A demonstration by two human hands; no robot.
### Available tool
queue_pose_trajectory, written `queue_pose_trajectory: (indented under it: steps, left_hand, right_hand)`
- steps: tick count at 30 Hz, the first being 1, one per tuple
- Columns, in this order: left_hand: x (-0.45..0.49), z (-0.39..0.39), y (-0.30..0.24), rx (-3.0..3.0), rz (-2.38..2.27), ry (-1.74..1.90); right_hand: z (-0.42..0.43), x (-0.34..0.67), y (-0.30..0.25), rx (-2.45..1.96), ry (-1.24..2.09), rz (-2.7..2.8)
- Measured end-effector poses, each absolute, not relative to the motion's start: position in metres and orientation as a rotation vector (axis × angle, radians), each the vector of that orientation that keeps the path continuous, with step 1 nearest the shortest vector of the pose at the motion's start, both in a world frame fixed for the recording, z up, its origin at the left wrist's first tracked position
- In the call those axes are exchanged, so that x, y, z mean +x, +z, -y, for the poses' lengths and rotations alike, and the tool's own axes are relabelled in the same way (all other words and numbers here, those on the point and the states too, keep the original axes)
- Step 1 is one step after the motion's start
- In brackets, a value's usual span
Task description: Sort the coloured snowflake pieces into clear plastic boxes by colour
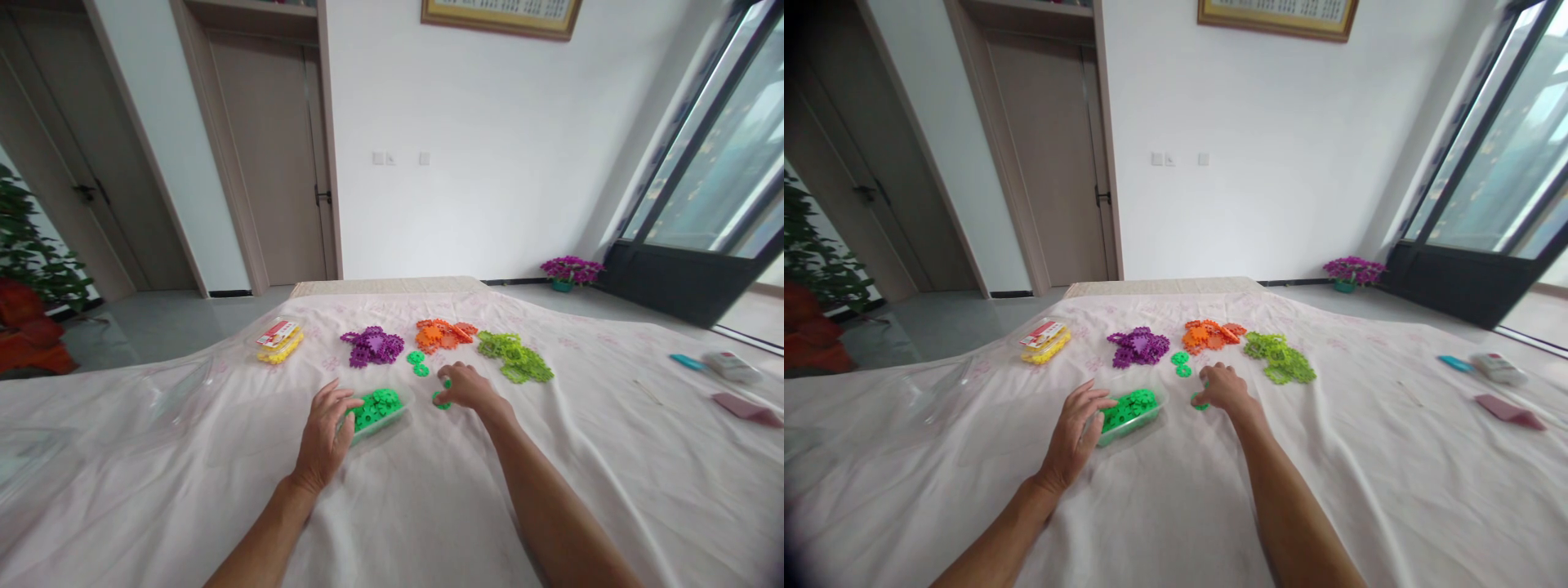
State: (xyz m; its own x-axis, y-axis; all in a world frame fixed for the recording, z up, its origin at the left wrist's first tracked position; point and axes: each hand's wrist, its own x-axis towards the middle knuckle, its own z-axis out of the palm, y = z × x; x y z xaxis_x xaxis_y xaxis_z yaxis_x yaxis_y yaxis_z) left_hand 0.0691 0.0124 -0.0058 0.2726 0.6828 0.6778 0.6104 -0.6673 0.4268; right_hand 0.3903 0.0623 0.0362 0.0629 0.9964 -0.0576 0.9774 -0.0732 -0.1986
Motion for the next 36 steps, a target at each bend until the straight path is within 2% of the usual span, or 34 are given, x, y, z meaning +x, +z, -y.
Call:
queue_pose_trajectory:
  steps: [15, 19, 23, 29, 36]
  left_hand:
    - [0.069, -0.013, -0.007, 2.45, -1.237, 1.358]
    - [0.069, -0.013, -0.007, 2.448, -1.233, 1.357]
    - [0.069, -0.013, -0.006, 2.443, -1.23, 1.363]
    - [0.069, -0.011, -0.006, 2.432, -1.226, 1.354]
    - [0.069, -0.012, -0.006, 2.413, -1.243, 1.349]
  right_hand:
    - [-0.067, 0.4, 0.03, -1.981, 0.553, 2.106]
    - [-0.066, 0.402, 0.031, -1.953, 0.499, 2.21]
    - [-0.067, 0.401, 0.029, -1.948, 0.528, 2.149]
    - [-0.073, 0.382, 0.03, -1.671, 0.601, 1.848]
    - [-0.062, 0.334, 0.048, -1.202, 1.158, 1.575]
